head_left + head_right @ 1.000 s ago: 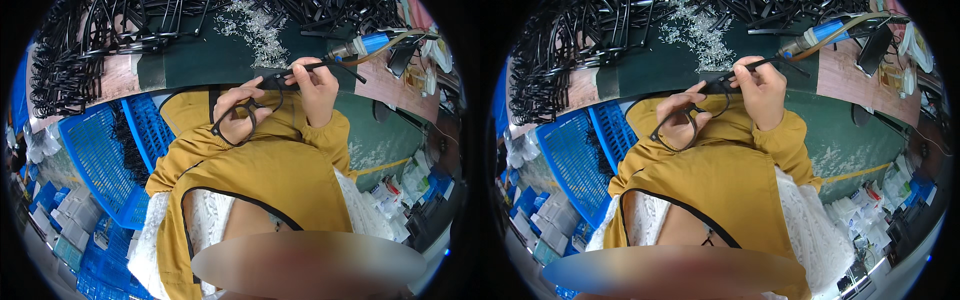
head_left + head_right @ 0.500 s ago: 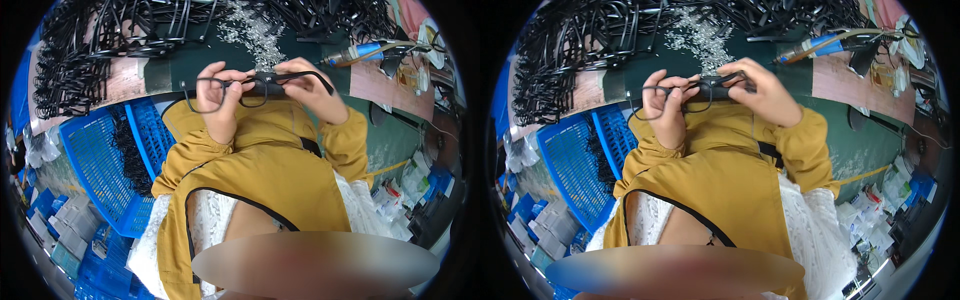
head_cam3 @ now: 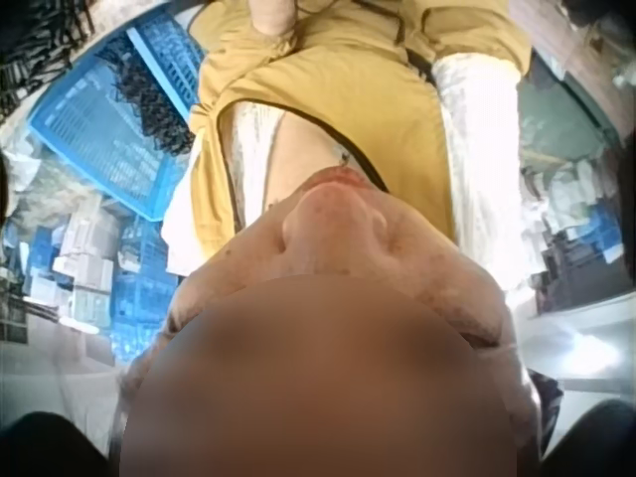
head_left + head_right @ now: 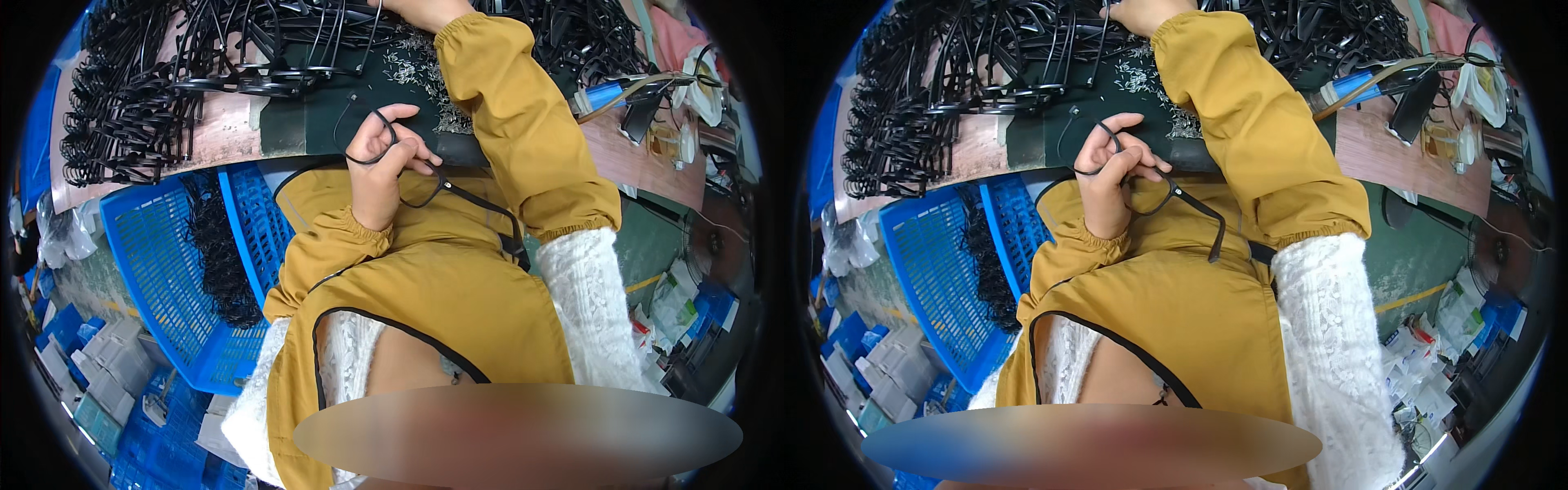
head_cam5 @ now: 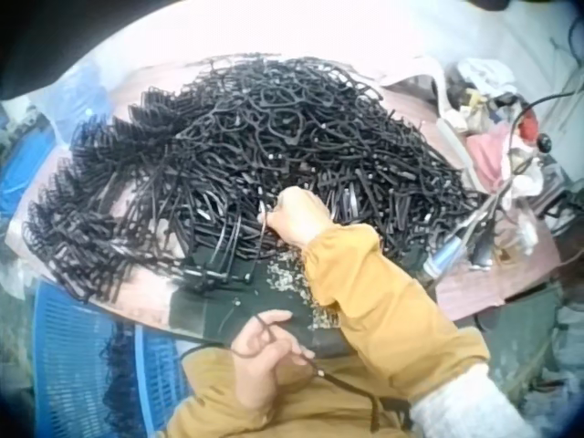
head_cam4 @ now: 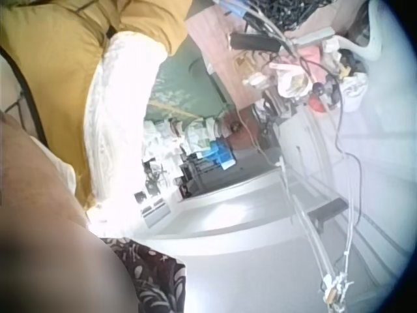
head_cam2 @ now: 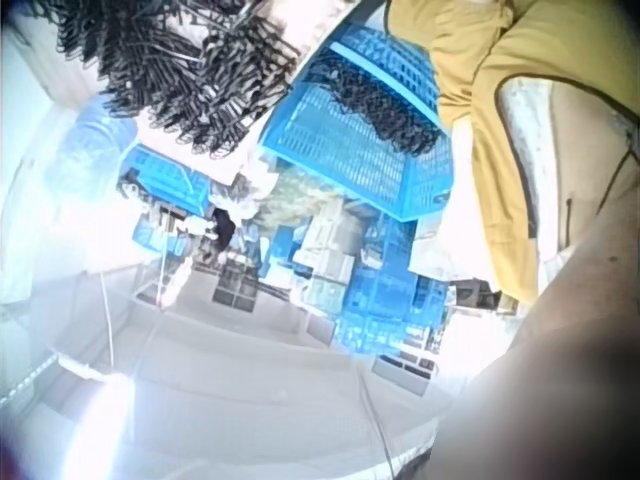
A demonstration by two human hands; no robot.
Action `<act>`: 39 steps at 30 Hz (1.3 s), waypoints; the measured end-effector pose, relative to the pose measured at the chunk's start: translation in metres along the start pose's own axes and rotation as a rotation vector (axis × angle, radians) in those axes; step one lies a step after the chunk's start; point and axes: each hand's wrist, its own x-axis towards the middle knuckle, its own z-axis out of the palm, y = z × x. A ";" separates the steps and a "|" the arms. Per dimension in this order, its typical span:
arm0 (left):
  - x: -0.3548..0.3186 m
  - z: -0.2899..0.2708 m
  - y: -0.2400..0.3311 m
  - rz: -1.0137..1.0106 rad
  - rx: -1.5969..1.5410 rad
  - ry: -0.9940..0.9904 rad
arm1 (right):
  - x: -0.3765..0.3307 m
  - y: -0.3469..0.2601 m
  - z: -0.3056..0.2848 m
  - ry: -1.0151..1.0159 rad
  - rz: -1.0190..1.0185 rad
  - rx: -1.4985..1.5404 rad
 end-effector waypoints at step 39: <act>-0.002 0.037 0.003 -0.818 0.060 -0.215 | -0.225 0.083 -0.009 0.110 -0.363 0.482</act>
